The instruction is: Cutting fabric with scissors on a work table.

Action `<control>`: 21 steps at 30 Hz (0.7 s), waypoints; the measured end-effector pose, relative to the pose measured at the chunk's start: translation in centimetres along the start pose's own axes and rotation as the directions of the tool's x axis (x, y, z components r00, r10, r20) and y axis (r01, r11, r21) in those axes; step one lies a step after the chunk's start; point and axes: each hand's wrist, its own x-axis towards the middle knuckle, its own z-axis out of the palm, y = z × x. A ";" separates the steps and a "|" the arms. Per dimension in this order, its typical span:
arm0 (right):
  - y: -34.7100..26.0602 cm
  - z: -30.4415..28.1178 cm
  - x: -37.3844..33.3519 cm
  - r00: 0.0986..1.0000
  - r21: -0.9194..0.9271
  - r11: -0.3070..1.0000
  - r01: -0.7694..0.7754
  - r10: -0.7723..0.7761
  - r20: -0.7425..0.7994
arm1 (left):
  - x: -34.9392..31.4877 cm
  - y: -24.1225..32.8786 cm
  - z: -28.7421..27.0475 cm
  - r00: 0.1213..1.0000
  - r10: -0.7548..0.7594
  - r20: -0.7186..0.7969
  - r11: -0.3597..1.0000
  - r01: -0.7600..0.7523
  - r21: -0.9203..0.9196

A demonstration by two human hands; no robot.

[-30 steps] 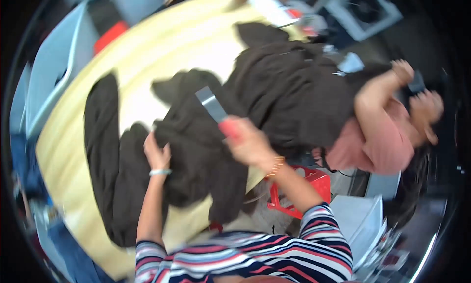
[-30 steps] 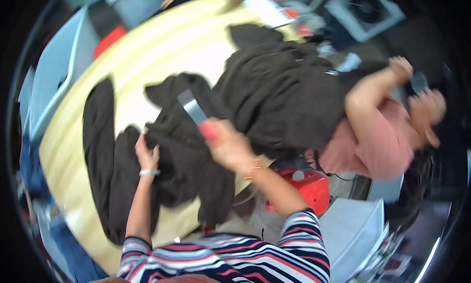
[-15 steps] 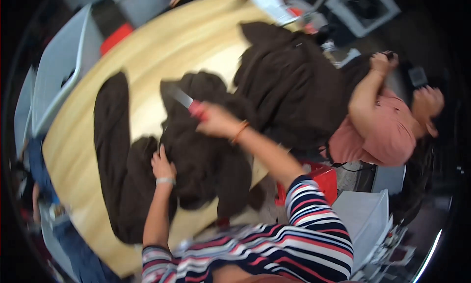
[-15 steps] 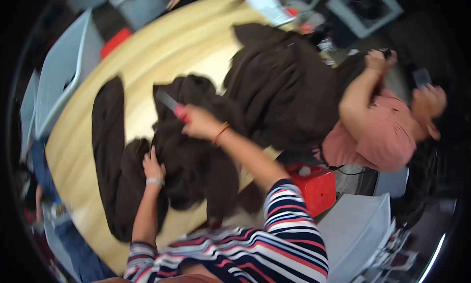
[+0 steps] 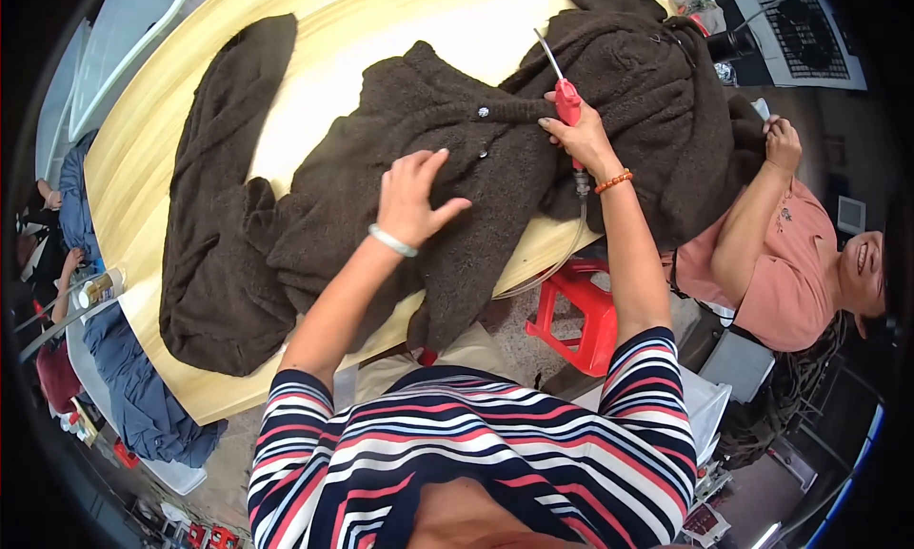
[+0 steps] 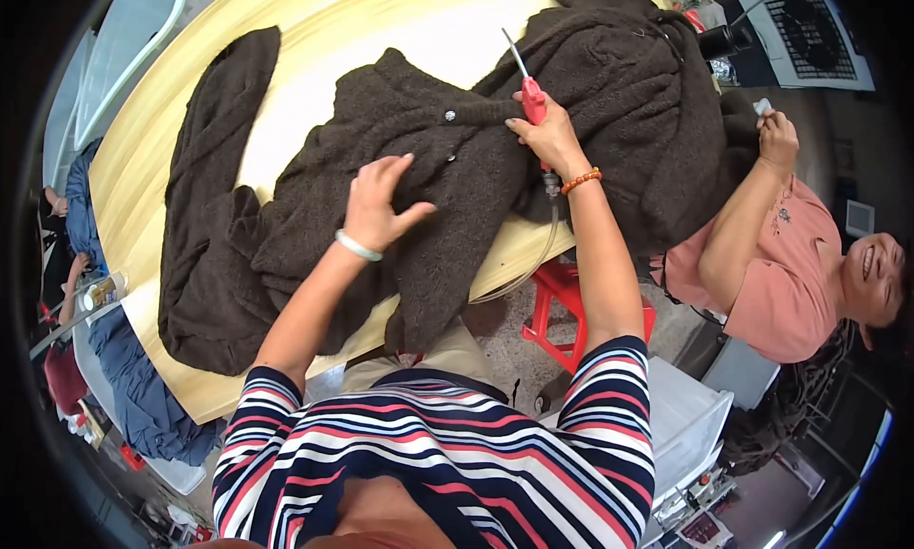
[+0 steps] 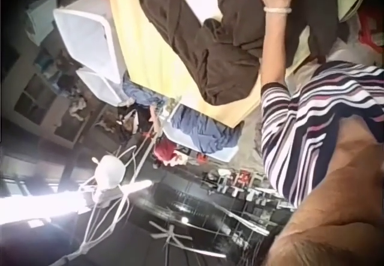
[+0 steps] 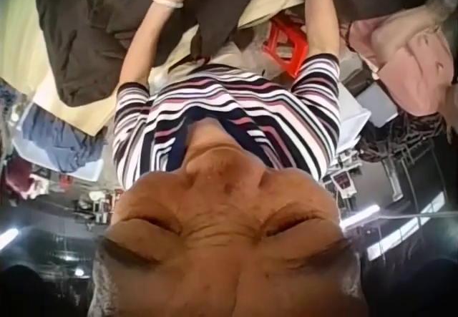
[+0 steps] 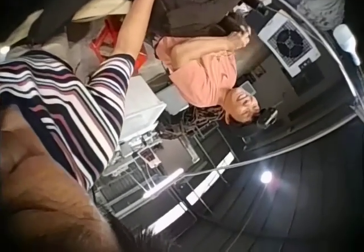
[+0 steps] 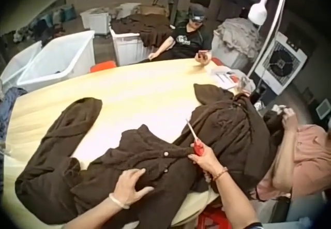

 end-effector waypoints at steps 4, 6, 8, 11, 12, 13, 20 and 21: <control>-3.3 -1.0 -0.7 0.992 0.123 0.989 0.088 -0.097 0.076 | 0.3 -4.1 4.2 0.993 -0.068 -0.097 0.992 0.077 0.097; -3.8 -2.2 -0.2 0.988 0.139 0.981 0.135 -0.144 0.058 | 1.3 -6.6 3.0 0.945 -0.326 0.033 0.858 0.310 -0.410; -3.5 -3.2 0.9 0.980 0.134 0.972 0.192 -0.198 0.031 | 2.8 -6.5 -0.5 0.861 -0.447 0.243 0.396 0.435 -0.809; -3.4 -2.4 3.6 0.989 0.136 0.980 0.145 -0.148 0.012 | 4.2 -6.2 -3.0 0.874 -0.435 0.216 0.424 0.411 -0.807; -2.1 -1.8 4.9 0.979 0.121 0.971 0.205 -0.206 -0.002 | 4.6 -4.8 -2.3 0.890 -0.413 0.193 0.564 0.416 -0.714; -0.8 -1.3 5.9 0.965 0.102 0.960 0.262 -0.261 -0.017 | 4.8 -2.8 -1.0 0.907 -0.385 0.173 0.687 0.407 -0.603; -2.7 -0.4 6.5 0.987 0.085 0.988 0.133 -0.140 0.085 | 0.6 -4.8 5.5 0.977 -0.203 0.061 0.978 0.205 -0.028; -2.8 -0.8 6.5 0.986 0.083 0.988 0.130 -0.138 0.095 | 0.6 -5.5 4.8 0.951 -0.301 0.071 0.931 0.309 -0.195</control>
